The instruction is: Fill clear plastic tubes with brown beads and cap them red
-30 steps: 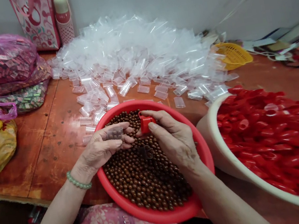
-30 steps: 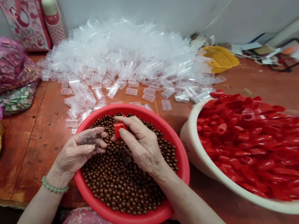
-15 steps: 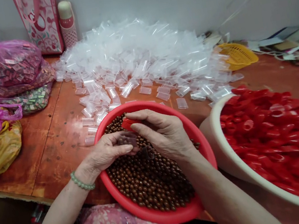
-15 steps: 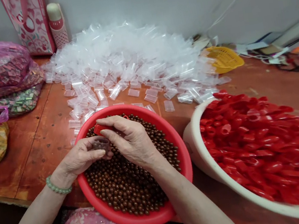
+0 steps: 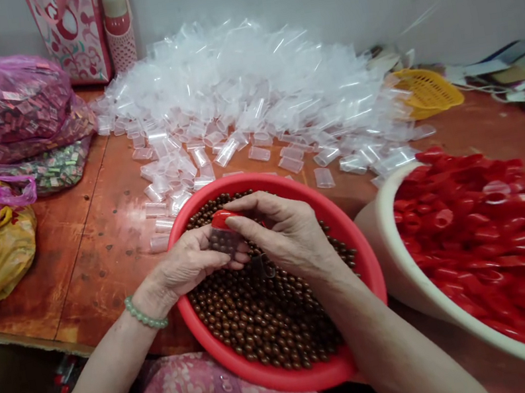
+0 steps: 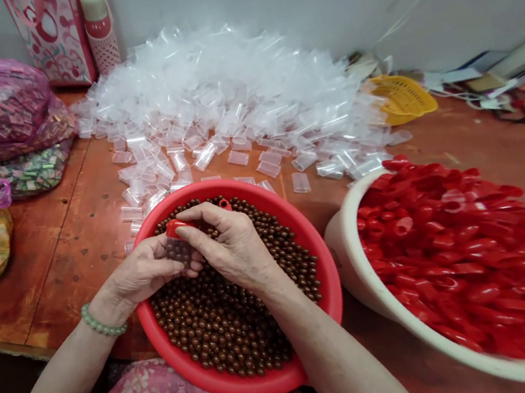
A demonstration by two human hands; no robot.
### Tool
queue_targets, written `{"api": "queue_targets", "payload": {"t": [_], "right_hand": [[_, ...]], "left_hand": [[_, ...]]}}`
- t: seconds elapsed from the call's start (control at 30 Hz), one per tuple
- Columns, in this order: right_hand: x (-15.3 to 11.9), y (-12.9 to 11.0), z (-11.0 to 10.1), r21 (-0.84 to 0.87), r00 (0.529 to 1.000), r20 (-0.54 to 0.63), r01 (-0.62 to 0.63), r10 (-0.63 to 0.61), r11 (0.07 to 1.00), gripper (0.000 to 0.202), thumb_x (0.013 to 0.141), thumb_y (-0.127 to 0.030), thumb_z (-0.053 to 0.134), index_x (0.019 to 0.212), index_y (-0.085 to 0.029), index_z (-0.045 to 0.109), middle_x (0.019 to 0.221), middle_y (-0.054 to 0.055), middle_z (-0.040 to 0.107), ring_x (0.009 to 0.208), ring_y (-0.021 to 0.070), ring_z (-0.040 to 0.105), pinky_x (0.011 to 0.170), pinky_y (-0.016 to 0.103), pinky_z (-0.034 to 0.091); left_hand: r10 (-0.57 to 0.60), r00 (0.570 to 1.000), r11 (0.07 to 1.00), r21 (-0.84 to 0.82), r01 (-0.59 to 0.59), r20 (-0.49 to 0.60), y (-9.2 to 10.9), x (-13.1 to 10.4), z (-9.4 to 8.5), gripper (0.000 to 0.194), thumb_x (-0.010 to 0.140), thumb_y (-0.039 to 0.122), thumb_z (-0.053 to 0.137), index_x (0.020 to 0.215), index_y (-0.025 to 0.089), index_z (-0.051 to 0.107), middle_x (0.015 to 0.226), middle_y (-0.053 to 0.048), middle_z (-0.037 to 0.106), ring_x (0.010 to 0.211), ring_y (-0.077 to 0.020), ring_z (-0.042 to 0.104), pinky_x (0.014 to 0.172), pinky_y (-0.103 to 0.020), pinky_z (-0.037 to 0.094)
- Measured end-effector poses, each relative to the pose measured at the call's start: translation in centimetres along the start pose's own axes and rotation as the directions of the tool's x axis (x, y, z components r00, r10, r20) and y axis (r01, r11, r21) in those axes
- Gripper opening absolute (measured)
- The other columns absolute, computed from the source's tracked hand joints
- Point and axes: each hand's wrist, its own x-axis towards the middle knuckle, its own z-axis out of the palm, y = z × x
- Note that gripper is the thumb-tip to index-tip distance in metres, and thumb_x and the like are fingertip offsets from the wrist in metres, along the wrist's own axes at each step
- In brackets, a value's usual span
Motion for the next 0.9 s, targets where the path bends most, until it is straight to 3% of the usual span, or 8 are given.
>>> {"api": "queue_targets", "payload": {"t": [0.23, 0.47, 0.73, 0.9], "right_hand": [[0.8, 0.8, -0.3, 0.149, 0.994, 0.060, -0.102, 0.094, 0.984, 0.022, 0.080, -0.041, 0.069, 0.086, -0.019, 0.070, 0.081, 0.003, 0.072, 0.074, 0.0169, 0.066, 0.071, 0.030, 0.055], [0.7, 1.3, -0.8, 0.093, 0.993, 0.102, -0.062, 0.052, 0.994, 0.016, 0.085, -0.033, 0.066, 0.092, -0.020, 0.070, 0.086, 0.003, 0.073, 0.076, 0.0163, 0.067, 0.074, 0.030, 0.054], [0.6, 0.9, -1.4, -0.141, 0.983, 0.170, 0.096, -0.072, 0.985, 0.015, 0.088, -0.027, 0.061, 0.097, -0.019, 0.070, 0.088, 0.003, 0.073, 0.078, 0.0170, 0.067, 0.074, 0.029, 0.052], [0.4, 1.3, -1.4, -0.072, 0.984, 0.169, 0.066, -0.053, 0.995, 0.014, 0.087, -0.029, 0.063, 0.096, -0.020, 0.069, 0.088, 0.002, 0.073, 0.074, 0.0157, 0.067, 0.071, 0.028, 0.053]], "left_hand": [[-0.104, 0.991, 0.986, -0.121, 0.114, 0.086, 0.4, -0.2, -0.6, 0.029, 0.065, 0.011, 0.076, 0.093, 0.010, 0.069, 0.092, -0.010, 0.073, 0.081, -0.0166, 0.070, 0.082, -0.030, 0.054], [-0.102, 0.994, 0.992, -0.075, 0.104, 0.029, 0.2, -0.1, -0.4, 0.033, 0.066, 0.022, 0.083, 0.093, 0.011, 0.068, 0.091, -0.007, 0.070, 0.081, -0.0143, 0.067, 0.082, -0.028, 0.053], [-0.021, 0.999, 0.994, 0.104, 0.025, -0.044, -0.2, 0.2, 0.1, 0.030, 0.069, 0.025, 0.079, 0.092, 0.013, 0.062, 0.086, -0.002, 0.063, 0.076, -0.0109, 0.063, 0.075, -0.026, 0.050], [-0.003, 0.998, 0.973, 0.229, 0.017, -0.061, -0.2, 0.2, 0.3, 0.021, 0.075, 0.019, 0.069, 0.093, 0.013, 0.061, 0.086, -0.002, 0.061, 0.077, -0.0106, 0.060, 0.075, -0.026, 0.048]]}}
